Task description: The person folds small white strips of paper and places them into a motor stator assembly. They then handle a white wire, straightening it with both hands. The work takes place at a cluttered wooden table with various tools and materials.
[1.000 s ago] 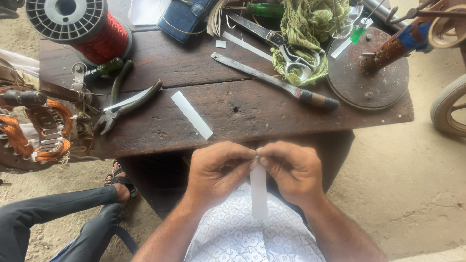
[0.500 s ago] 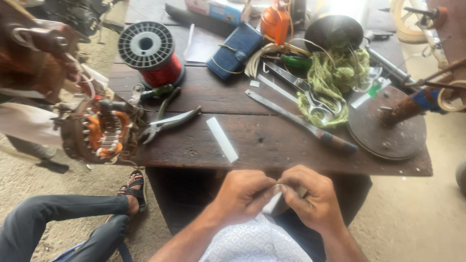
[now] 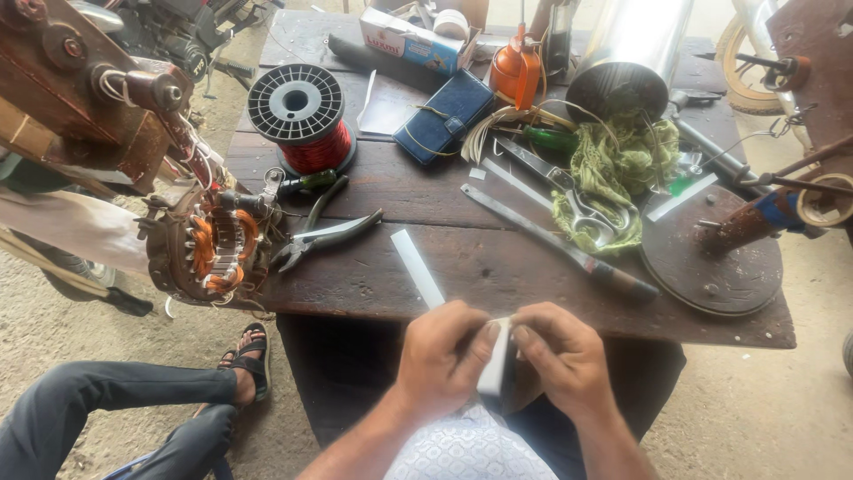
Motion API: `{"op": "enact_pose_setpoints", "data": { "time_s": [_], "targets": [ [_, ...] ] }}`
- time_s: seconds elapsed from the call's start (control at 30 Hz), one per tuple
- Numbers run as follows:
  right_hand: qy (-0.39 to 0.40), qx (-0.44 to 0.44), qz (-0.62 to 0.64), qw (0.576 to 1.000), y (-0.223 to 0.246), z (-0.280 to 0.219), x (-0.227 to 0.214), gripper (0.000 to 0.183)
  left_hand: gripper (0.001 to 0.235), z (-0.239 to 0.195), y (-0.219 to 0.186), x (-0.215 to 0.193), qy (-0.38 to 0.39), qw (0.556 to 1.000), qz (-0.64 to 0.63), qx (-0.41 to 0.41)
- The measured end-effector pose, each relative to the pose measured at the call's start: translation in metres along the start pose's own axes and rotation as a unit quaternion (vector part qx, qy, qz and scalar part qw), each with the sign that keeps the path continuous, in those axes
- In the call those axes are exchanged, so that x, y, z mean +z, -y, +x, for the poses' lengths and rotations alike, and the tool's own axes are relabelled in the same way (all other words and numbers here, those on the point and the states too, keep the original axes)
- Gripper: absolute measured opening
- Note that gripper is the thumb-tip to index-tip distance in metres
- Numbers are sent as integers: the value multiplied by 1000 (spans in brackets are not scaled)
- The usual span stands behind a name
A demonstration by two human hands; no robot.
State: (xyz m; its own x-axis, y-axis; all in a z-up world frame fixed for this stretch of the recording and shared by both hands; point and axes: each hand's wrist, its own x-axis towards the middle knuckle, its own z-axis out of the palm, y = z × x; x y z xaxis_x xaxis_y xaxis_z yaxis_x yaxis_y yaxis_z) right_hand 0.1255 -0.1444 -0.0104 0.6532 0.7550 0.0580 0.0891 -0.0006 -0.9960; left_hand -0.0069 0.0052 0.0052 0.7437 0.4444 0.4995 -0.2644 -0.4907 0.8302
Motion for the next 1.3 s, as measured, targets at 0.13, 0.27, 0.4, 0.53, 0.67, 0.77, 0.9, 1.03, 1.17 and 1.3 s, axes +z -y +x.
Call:
{"op": "enact_pose_setpoints", "data": {
  "time_s": [0.13, 0.27, 0.4, 0.53, 0.67, 0.77, 0.9, 1.03, 1.17, 1.3],
  "targets": [
    [172, -67, 215, 959, -8, 4, -15, 20, 26, -2, 12, -5, 214, 897, -302, -243],
    [227, -102, 272, 930, -18, 7, -15, 17, 28, -6, 17, -2, 250, 889, -285, -257],
    [222, -76, 250, 939, -17, 5, -18, 8, 27, -3, 13, -4, 208, 917, -238, -243],
    [155, -68, -10, 986, -4, 3, -24, 6, 26, 5, 5, -14, 238, 936, -147, -213],
    [135, -117, -88, 980, 13, 4, -19, 10, 24, 13, -1, -14, 252, 954, -32, -162],
    [116, -145, -110, 976, 24, 3, -15, 14, 23, 16, -2, -11, 250, 963, 5, -101],
    [85, -159, -153, 972, 31, 1, -15, 14, 19, 13, -2, -7, 202, 978, -21, -35],
    [39, -183, -199, 962, 28, -3, -6, 10, 14, 10, 0, -2, 159, 987, -17, 24],
    [5, -190, -220, 957, 18, -5, 1, 9, 13, 14, -5, 8, 69, 993, 48, 78],
    [-45, -227, -294, 927, -1, 3, -2, 10, 10, 21, -17, 7, -11, 978, 149, 149]
  ]
}}
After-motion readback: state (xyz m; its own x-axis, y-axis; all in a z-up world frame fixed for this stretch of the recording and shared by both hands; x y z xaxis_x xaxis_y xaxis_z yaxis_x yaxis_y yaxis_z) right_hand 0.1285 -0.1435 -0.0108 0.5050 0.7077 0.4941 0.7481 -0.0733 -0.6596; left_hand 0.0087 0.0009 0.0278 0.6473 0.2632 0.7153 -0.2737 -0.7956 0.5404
